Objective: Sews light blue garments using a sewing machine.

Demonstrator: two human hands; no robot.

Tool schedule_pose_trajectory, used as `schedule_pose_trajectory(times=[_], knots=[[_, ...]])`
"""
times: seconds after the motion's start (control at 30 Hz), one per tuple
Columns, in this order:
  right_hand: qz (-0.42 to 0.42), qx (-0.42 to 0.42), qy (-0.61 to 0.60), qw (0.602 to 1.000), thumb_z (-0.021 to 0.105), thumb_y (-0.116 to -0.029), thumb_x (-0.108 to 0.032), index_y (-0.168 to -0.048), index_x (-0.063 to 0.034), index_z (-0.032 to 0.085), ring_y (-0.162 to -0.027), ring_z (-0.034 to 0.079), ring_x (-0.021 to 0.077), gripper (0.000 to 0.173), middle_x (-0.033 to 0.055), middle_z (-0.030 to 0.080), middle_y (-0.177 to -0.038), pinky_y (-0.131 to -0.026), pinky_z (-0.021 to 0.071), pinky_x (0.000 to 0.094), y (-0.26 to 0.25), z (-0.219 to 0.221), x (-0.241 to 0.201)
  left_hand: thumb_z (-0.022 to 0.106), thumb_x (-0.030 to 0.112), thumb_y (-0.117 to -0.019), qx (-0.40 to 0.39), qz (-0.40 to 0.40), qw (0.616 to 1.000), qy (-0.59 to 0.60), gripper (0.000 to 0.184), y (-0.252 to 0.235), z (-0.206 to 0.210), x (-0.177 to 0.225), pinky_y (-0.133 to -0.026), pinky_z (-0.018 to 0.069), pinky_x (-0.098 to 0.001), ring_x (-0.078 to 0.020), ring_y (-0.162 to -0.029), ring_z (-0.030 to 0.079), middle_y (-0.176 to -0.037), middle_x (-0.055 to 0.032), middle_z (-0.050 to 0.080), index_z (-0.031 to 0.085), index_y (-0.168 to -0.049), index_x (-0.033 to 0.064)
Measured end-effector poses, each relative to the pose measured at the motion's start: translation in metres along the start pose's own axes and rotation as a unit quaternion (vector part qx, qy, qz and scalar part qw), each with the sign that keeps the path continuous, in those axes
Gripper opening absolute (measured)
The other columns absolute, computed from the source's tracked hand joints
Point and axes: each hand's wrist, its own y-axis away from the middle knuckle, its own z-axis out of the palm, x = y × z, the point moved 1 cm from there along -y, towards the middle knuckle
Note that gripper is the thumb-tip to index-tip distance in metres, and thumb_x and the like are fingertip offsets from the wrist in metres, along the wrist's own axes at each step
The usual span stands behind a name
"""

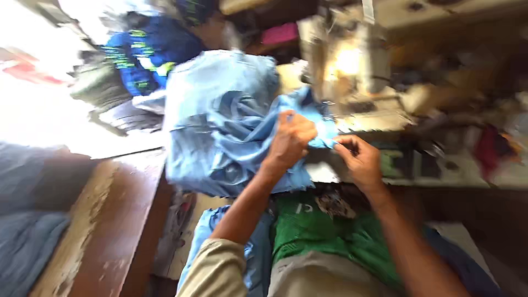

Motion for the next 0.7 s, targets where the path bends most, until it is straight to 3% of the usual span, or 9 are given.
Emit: schedule_pose_trajectory(times=[0.1, 0.17, 0.23, 0.27, 0.33, 0.43, 0.53, 0.6, 0.7], knots=[[-0.042, -0.008, 0.001, 0.999, 0.066, -0.0966, -0.009, -0.104, 0.0025, 0.068, -0.091, 0.069, 0.009, 0.014, 0.0068, 0.072, -0.102, -0.083, 0.0599, 0.0276, -0.013, 0.007, 0.0, 0.077, 0.014, -0.0787, -0.024, -0.009, 0.999, -0.034, 0.024, -0.003, 0.007, -0.014, -0.112, 0.0378, -0.048, -0.0153, -0.114, 0.062, -0.108, 0.007, 0.073, 0.077, -0.101, 0.0234], [-0.043, -0.013, -0.014, 0.999, 0.064, -0.0964, -0.006, -0.106, 0.0041, 0.066, -0.091, 0.067, 0.0026, 0.014, 0.0031, 0.071, -0.102, -0.084, 0.0573, 0.0222, -0.015, 0.009, -0.005, 0.076, 0.014, -0.0771, -0.083, -0.007, 0.996, -0.021, 0.034, -0.004, -0.006, -0.017, -0.109, 0.0403, -0.05, -0.0184, -0.119, 0.06, -0.117, 0.0046, 0.07, 0.075, -0.11, 0.0228], [-0.036, -0.016, -0.032, 0.999, 0.064, -0.0971, -0.005, -0.106, 0.0032, 0.066, -0.089, 0.066, 0.0011, 0.013, 0.0003, 0.07, -0.1, -0.084, 0.0567, 0.0219, -0.014, 0.008, -0.006, 0.079, 0.04, -0.0812, -0.137, -0.015, 0.99, -0.007, 0.039, -0.004, -0.023, -0.015, -0.11, 0.0404, -0.0561, -0.0224, -0.126, 0.057, -0.126, 0.0011, 0.067, 0.073, -0.115, 0.0218], [-0.034, -0.023, -0.038, 0.998, 0.063, -0.0974, -0.005, -0.105, 0.0023, 0.065, -0.09, 0.066, 0.0018, 0.011, 0.0001, 0.07, -0.101, -0.084, 0.0568, 0.0227, -0.015, 0.007, -0.006, 0.074, 0.057, -0.084, -0.149, -0.021, 0.989, 0.0, 0.046, -0.002, -0.03, -0.015, -0.11, 0.0391, -0.0585, -0.0234, -0.128, 0.056, -0.127, -0.0003, 0.066, 0.074, -0.111, 0.0202], [-0.033, -0.038, -0.041, 0.998, 0.062, -0.0983, -0.006, -0.106, 0.0025, 0.066, -0.087, 0.065, 0.0028, 0.012, 0.0008, 0.069, -0.098, -0.081, 0.0565, 0.0225, -0.018, 0.005, -0.008, 0.063, 0.071, -0.0865, -0.152, -0.033, 0.988, 0.01, 0.057, 0.001, -0.043, -0.017, -0.112, 0.0362, -0.064, -0.025, -0.129, 0.056, -0.124, -0.0028, 0.066, 0.075, -0.096, 0.016], [-0.045, -0.065, -0.014, 0.997, 0.061, -0.0994, -0.009, -0.108, 0.0029, 0.066, -0.087, 0.065, 0.0023, 0.015, 0.0028, 0.07, -0.1, -0.08, 0.0557, 0.0209, -0.023, 0.005, -0.01, 0.066, 0.053, -0.0929, -0.137, -0.02, 0.99, 0.02, 0.038, 0.004, -0.068, -0.02, -0.112, 0.0406, -0.0534, -0.0209, -0.126, 0.058, -0.123, -0.001, 0.067, 0.075, -0.096, 0.0157], [-0.115, -0.105, 0.045, 0.987, 0.061, -0.1002, -0.012, -0.112, 0.0049, 0.071, -0.1, 0.068, 0.008, 0.023, 0.0127, 0.072, -0.109, -0.092, 0.0561, 0.0253, -0.03, 0.0, -0.012, 0.073, 0.027, -0.0927, -0.067, 0.027, 0.989, 0.13, 0.02, 0.008, -0.092, -0.003, -0.1, 0.0497, -0.0363, -0.0171, -0.11, 0.066, -0.111, -0.0049, 0.073, 0.075, -0.096, 0.0073], [-0.133, -0.139, 0.049, 0.98, 0.062, -0.1002, -0.014, -0.111, -0.0009, 0.074, -0.107, 0.068, 0.0107, 0.021, 0.0104, 0.073, -0.114, -0.096, 0.0563, 0.028, -0.031, -0.005, -0.016, 0.071, 0.021, -0.096, -0.058, 0.034, 0.974, 0.218, 0.019, 0.01, -0.092, 0.014, -0.094, 0.0555, -0.0311, -0.0136, -0.103, 0.068, -0.108, -0.006, 0.072, 0.074, -0.102, 0.0037], [-0.089, -0.174, -0.006, 0.981, 0.067, -0.0963, -0.007, -0.109, -0.0054, 0.074, -0.104, 0.069, 0.0112, 0.014, 0.0049, 0.071, -0.114, -0.089, 0.0603, 0.0295, -0.017, -0.012, -0.024, 0.072, 0.013, -0.0958, -0.031, 0.003, 0.94, 0.339, 0.013, 0.018, -0.074, 0.032, -0.085, 0.0599, -0.0292, -0.0112, -0.095, 0.068, -0.102, -0.0059, 0.07, 0.071, -0.101, 0.001]])
